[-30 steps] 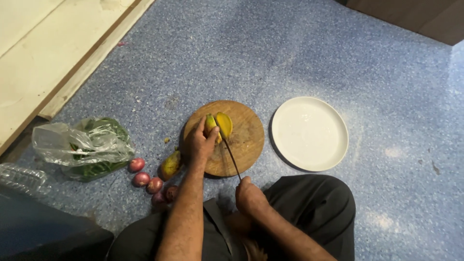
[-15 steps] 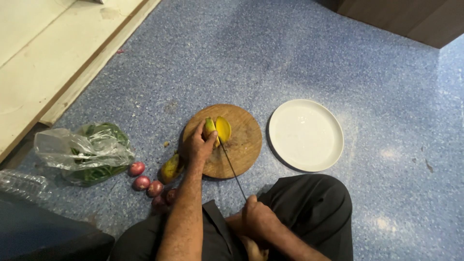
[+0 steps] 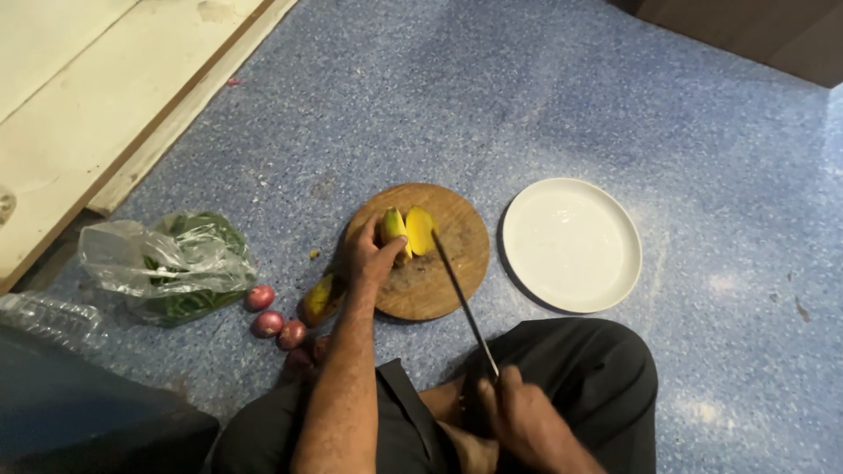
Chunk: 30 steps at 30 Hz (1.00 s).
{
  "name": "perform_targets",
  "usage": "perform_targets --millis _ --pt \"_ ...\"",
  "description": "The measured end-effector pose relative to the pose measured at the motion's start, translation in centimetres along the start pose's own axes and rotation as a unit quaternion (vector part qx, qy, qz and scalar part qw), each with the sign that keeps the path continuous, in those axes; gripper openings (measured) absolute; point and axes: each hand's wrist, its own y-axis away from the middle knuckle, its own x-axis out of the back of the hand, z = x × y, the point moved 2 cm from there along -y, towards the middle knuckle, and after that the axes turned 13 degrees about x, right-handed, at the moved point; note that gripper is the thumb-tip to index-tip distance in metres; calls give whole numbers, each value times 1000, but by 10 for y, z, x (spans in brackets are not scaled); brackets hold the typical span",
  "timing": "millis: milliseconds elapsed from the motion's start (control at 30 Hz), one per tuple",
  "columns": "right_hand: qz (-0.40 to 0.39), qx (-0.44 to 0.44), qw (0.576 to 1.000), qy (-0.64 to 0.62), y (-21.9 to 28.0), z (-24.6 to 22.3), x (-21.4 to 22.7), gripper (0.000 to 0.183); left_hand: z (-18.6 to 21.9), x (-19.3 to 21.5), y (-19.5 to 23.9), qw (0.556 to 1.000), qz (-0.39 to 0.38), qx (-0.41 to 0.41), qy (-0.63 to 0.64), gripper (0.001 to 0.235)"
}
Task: The person cuts a mango into slices on a wooden cutting board while sitting on the floor.
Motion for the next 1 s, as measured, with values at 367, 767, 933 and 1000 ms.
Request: perform_targets --millis 367,767,933,1000 --pt "130 136 981 -42 -173 -17 -36 35 25 5 15 993 -93 69 -27 85" --pt "98 115 989 3 -242 16 -67 47 44 5 34 989 -133 57 22 93" --pt "88 75 993 -14 -245 17 -75 50 45 6 34 988 -140 56 29 90" --pt "94 167 981 33 -251 38 -99 43 55 8 35 992 -121 30 -33 90"
